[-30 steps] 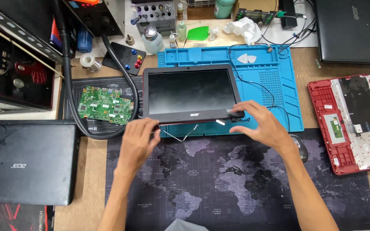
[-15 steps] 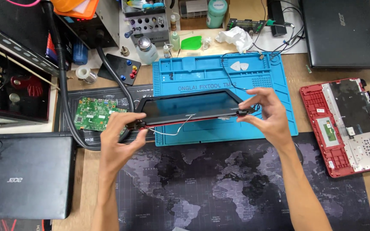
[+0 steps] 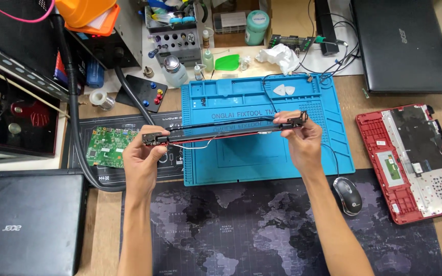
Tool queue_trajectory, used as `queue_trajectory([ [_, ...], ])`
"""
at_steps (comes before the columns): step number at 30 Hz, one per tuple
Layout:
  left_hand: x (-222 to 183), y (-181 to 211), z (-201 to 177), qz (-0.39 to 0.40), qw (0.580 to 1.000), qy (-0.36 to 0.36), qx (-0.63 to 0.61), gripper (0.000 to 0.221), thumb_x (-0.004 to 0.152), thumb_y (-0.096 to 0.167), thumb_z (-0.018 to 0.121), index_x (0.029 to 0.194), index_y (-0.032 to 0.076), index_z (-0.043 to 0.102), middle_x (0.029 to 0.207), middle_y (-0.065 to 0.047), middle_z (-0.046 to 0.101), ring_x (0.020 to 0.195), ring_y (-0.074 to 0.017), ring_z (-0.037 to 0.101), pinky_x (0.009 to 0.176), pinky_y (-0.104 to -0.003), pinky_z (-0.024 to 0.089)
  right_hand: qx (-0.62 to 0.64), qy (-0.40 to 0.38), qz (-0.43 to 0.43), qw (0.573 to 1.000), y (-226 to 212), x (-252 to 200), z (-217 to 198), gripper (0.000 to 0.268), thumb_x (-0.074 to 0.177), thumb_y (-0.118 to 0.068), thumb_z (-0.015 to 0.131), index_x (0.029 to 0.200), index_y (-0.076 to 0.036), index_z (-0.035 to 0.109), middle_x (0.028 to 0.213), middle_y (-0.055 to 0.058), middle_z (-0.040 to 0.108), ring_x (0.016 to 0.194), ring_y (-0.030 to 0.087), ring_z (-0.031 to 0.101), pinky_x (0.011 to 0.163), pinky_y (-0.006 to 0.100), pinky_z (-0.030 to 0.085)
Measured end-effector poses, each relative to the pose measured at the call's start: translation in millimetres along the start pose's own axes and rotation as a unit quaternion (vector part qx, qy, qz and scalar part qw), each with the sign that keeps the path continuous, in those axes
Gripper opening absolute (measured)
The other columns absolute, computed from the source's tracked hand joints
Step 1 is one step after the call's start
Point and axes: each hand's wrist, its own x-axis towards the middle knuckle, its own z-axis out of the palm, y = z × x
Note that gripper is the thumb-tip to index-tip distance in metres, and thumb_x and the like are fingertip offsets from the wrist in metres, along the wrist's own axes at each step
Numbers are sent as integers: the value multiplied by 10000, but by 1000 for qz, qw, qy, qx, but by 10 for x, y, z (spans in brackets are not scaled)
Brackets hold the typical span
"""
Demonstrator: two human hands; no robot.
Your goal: Disassembling a laptop screen assembly by removing screws and prying the LCD panel from the bezel
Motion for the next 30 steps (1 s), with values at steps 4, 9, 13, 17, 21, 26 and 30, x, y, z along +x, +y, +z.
queue_trajectory([
  [4, 34, 58, 56, 4, 1000, -7, -7, 320, 862, 191, 777, 1054, -53, 698, 1019, -195, 655, 961, -219, 629, 894, -341, 528, -4, 5, -7, 1000, -13, -7, 56, 208, 891, -225, 764, 957, -37, 705, 950, 160, 698, 1059, 298, 663, 1062, 427, 476],
  [9, 35, 115, 137, 3, 1000, -1, -5, 275, 819, 66, 787, 1048, -66, 708, 988, -196, 660, 972, -253, 652, 913, -354, 522, 19, 31, 49, 998, 37, -33, -2, 262, 862, -198, 783, 1008, -3, 688, 995, 168, 702, 1028, 229, 663, 1028, 373, 501],
  [13, 70, 89, 138, -3, 1000, 7, -11, 245, 840, 55, 771, 1045, -66, 714, 988, -184, 665, 951, -225, 650, 913, -348, 522, 25, 43, 62, 997, -99, 16, 67, 195, 882, -112, 770, 1027, -6, 693, 1030, 149, 692, 1048, 241, 676, 1030, 361, 512],
  [17, 101, 99, 158, -2, 1000, 9, -8, 248, 834, 42, 770, 1046, -70, 711, 990, -192, 667, 955, -234, 657, 921, -355, 529, 20, 46, 67, 996, -11, 32, 7, 185, 891, -88, 763, 1021, 21, 687, 1003, 145, 664, 1008, 230, 675, 987, 344, 531],
  [21, 102, 156, 143, -2, 1000, 7, 7, 257, 816, 19, 777, 1047, -72, 714, 986, -199, 676, 976, -250, 678, 942, -361, 530, 24, 60, 67, 996, 55, 18, -14, 208, 874, -59, 770, 1033, 46, 687, 989, 146, 655, 962, 229, 696, 954, 321, 555],
  [26, 133, 172, 162, 0, 1000, 8, -9, 277, 793, 22, 798, 1037, -74, 709, 997, -211, 677, 1019, -279, 679, 966, -383, 529, 15, 58, 68, 996, 40, 19, -24, 217, 881, -66, 769, 1048, 42, 682, 1009, 139, 655, 978, 228, 704, 964, 321, 560],
  [30, 135, 141, 164, 1, 999, 9, -45, 266, 776, 18, 813, 1007, -67, 712, 977, -214, 681, 1029, -305, 685, 966, -388, 526, 4, 54, 58, 997, 129, 15, -97, 231, 897, -106, 769, 1066, 18, 671, 1035, 121, 651, 994, 213, 704, 982, 310, 557],
])
